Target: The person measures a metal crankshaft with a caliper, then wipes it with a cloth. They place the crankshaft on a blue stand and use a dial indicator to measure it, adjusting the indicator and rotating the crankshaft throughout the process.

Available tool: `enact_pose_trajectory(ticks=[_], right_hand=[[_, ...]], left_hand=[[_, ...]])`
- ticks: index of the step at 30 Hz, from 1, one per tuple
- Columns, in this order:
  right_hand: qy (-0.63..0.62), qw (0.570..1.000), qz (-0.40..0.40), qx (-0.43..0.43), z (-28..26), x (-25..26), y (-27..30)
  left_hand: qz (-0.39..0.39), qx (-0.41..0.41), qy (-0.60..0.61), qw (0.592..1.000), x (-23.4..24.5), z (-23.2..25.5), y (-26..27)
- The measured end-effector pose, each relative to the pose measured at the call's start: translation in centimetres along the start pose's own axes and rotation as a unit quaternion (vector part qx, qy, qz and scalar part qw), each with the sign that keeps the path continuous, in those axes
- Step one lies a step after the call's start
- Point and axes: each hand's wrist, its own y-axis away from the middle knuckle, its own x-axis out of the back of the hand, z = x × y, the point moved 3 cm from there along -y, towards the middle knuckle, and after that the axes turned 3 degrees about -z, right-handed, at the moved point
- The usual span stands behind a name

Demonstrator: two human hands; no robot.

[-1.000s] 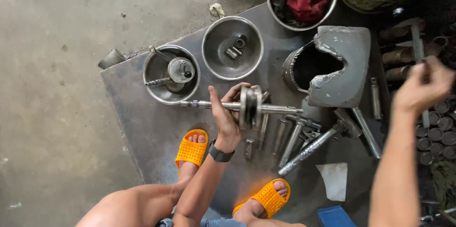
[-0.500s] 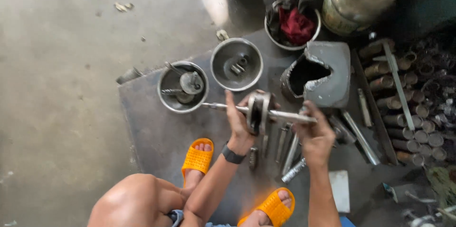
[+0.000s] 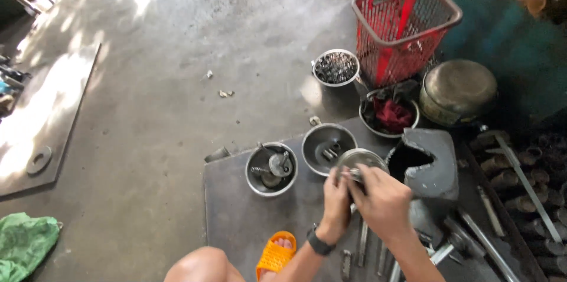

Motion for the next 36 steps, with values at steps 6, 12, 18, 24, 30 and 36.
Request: enact_pose_trajectory(ticks=[6, 12, 18, 24, 30, 36], right_hand=[[-0.152, 0.987, -0.012, -0.042, 0.3, 3.0, 4.7], [-0.149, 0.912, -0.067, -0.377, 4.9, 1.6, 24.0], [-0.122, 0.722, -0.046, -0.68, 0.2, 1.2, 43.5], [-0.14, 0.58, -0.083, -0.799, -2.1, -0.1, 44.1], [-0.185, 0.679, -0.053, -0.708, 1.4, -2.6, 38.7], [-0.037, 0.793, -0.146, -0.59, 8.1, -6.5, 31.7]], left_hand=[[-0.013, 0.244, 0.164, 0.956, -1.7, 0.1, -2.0], [-0.033, 0.242, 0.198, 0.949, 0.4, -7.3, -9.6], [-0.036, 0.189, 0.07, 0.979, 0.1, -10.8, -11.7], [-0.108, 0.151, 0.009, 0.982, -0.6, -12.9, -12.9], [-0.238, -0.038, -0.366, 0.899, -4.3, -9.2, -13.4], [-0.225, 0.059, -0.575, 0.785, -7.9, -8.3, -12.2]])
